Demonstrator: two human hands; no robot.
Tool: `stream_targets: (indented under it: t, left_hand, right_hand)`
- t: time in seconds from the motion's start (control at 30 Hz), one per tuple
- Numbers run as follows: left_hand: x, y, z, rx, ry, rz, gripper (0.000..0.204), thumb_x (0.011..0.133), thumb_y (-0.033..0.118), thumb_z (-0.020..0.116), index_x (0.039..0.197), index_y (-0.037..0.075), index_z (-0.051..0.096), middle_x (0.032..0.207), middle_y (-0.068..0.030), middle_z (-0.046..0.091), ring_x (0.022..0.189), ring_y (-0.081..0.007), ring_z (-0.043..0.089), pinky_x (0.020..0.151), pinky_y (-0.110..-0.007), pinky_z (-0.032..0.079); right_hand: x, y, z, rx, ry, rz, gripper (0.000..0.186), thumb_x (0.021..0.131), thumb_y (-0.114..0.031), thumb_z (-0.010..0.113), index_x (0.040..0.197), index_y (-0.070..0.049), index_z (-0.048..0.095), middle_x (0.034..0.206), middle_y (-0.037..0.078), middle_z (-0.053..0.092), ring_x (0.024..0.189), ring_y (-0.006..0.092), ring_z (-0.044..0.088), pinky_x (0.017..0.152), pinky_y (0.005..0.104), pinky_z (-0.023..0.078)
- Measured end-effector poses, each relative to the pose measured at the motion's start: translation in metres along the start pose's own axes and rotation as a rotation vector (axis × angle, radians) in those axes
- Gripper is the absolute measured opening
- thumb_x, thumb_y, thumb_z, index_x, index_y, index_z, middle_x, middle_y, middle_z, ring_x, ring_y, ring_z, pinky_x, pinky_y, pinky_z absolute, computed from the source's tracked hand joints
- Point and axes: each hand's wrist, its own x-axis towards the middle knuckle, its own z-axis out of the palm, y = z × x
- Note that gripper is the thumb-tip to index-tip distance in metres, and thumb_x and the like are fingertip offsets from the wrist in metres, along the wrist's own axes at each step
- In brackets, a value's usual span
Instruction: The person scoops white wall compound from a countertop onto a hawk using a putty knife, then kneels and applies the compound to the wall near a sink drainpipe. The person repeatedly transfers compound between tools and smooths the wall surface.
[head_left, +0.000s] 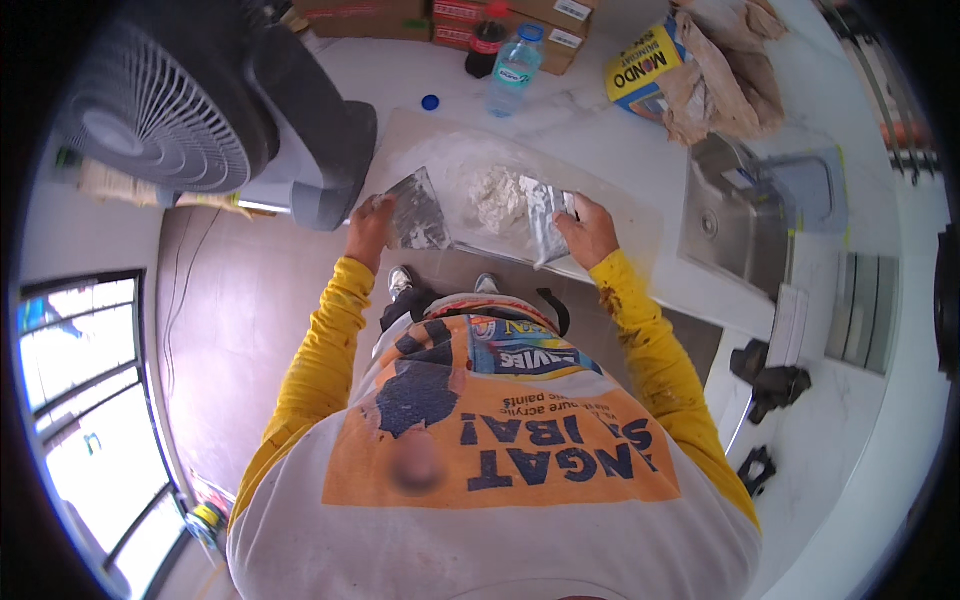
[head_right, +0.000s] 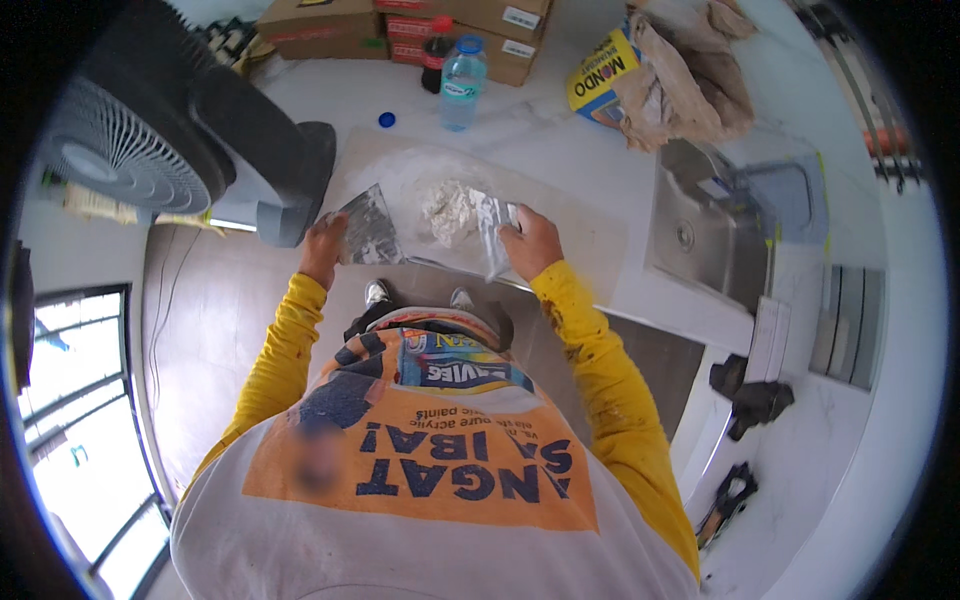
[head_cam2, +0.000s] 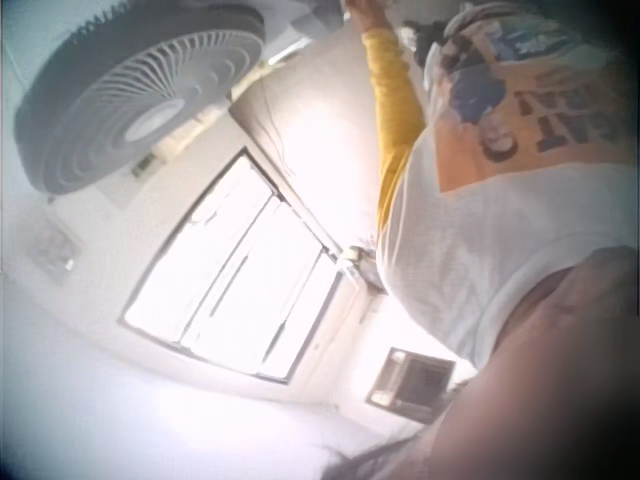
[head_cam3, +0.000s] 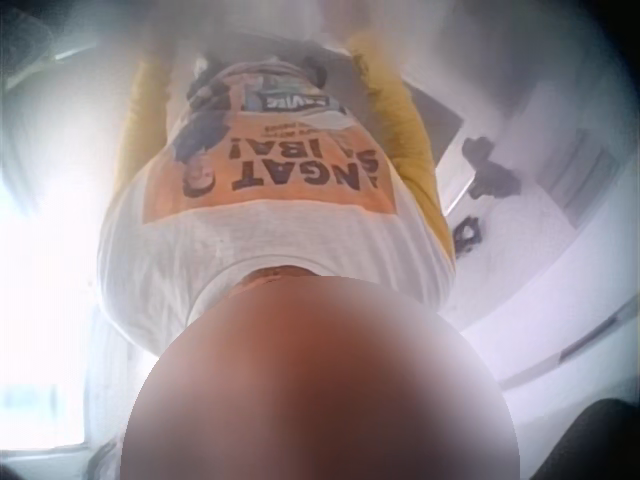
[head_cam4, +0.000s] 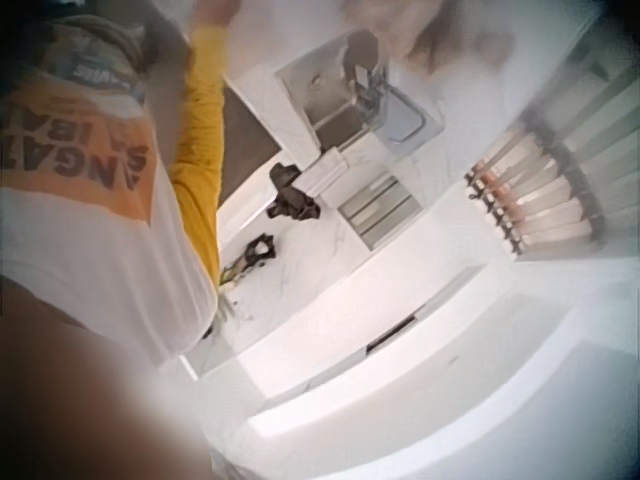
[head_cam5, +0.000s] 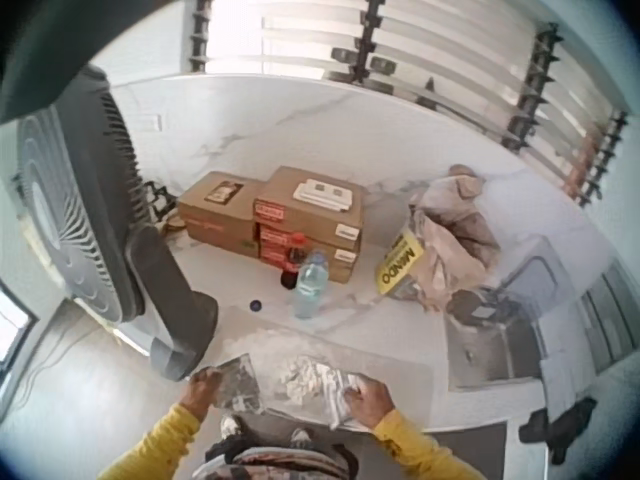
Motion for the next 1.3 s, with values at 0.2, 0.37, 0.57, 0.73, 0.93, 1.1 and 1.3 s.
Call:
stream_targets:
  t: [0.2, 0.37, 0.57, 0.73, 0.93, 1.1, 1.3]
  left_hand:
    - [0.021, -0.017, -0.028, 0.341, -0.171, 0.271, 0.024, 0.09, 0.009, 0.056, 0.111, 0.003, 0.065, 0.108, -0.023, 0.064, 0.095, -0.0374, 0.064, 0.081, -0.041, 0.052]
    - [0.037, -0.027, -0.047, 0.637, -0.201, 0.691, 0.029, 0.084, 0.001, 0.059, 0.113, 0.005, 0.064, 0.106, -0.0237, 0.063, 0.093, -0.0434, 0.063, 0.079, -0.044, 0.053]
    - [0.041, -0.028, -0.063, 0.459, -0.244, 0.633, 0.022, 0.086, 0.002, 0.059, 0.107, 0.002, 0.066, 0.103, -0.0247, 0.064, 0.089, -0.0424, 0.064, 0.075, -0.042, 0.053]
    - [0.041, -0.019, -0.067, -0.022, -0.289, 0.036, 0.019, 0.086, 0.002, 0.059, 0.104, -0.001, 0.065, 0.1, -0.0247, 0.065, 0.088, -0.0406, 0.065, 0.073, -0.039, 0.054]
    - [0.047, -0.032, -0.072, 0.279, -0.265, 0.58, 0.021, 0.083, -0.003, 0.06, 0.104, -0.001, 0.065, 0.1, -0.0256, 0.065, 0.089, -0.0411, 0.066, 0.073, -0.041, 0.055]
    - [0.045, -0.043, -0.073, 0.302, -0.326, 0.533, 0.027, 0.08, -0.003, 0.061, 0.107, 0.0, 0.064, 0.101, -0.0249, 0.064, 0.09, -0.0416, 0.066, 0.073, -0.041, 0.055]
    - [0.035, -0.033, -0.081, 0.401, -0.306, 0.719, 0.03, 0.08, -0.003, 0.059, 0.109, 0.002, 0.063, 0.1, -0.0243, 0.064, 0.093, -0.0412, 0.063, 0.078, -0.043, 0.053]
  right_hand:
    - [-0.049, -0.014, 0.061, 0.656, 0.291, 0.566, 0.023, 0.086, -0.014, 0.063, 0.105, -0.002, 0.066, 0.083, 0.003, 0.067, 0.063, 0.0157, 0.064, 0.046, 0.0309, 0.054]
    - [-0.04, -0.046, 0.094, 0.703, 0.459, 0.75, 0.025, 0.086, -0.012, 0.063, 0.108, -0.001, 0.062, 0.088, 0.008, 0.065, 0.064, 0.0199, 0.064, 0.045, 0.0351, 0.057]
    - [0.016, -0.039, 0.129, 0.87, 0.476, 0.877, 0.023, 0.086, -0.004, 0.058, 0.105, 0.007, 0.054, 0.094, 0.018, 0.062, 0.07, 0.0324, 0.066, 0.053, 0.0399, 0.061]
    - [0.072, -0.029, 0.135, 0.729, 0.285, 0.743, 0.019, 0.087, -0.002, 0.056, 0.098, 0.012, 0.052, 0.094, 0.024, 0.061, 0.078, 0.038, 0.068, 0.056, 0.0415, 0.062]
    - [0.043, -0.073, 0.11, 0.526, 0.332, 0.692, 0.034, 0.082, -0.014, 0.062, 0.109, 0.006, 0.059, 0.109, 0.028, 0.064, 0.087, 0.0374, 0.069, 0.078, 0.0415, 0.057]
    - [0.041, -0.11, 0.141, -0.424, 0.075, 0.304, 0.036, 0.081, -0.016, 0.062, 0.112, 0.003, 0.062, 0.111, 0.027, 0.06, 0.104, 0.0424, 0.062, 0.094, 0.047, 0.049]
    - [0.036, -0.116, 0.087, -0.543, -0.306, 0.276, 0.034, 0.082, -0.015, 0.058, 0.113, -0.002, 0.063, 0.116, 0.023, 0.06, 0.109, 0.0395, 0.06, 0.095, 0.0463, 0.049]
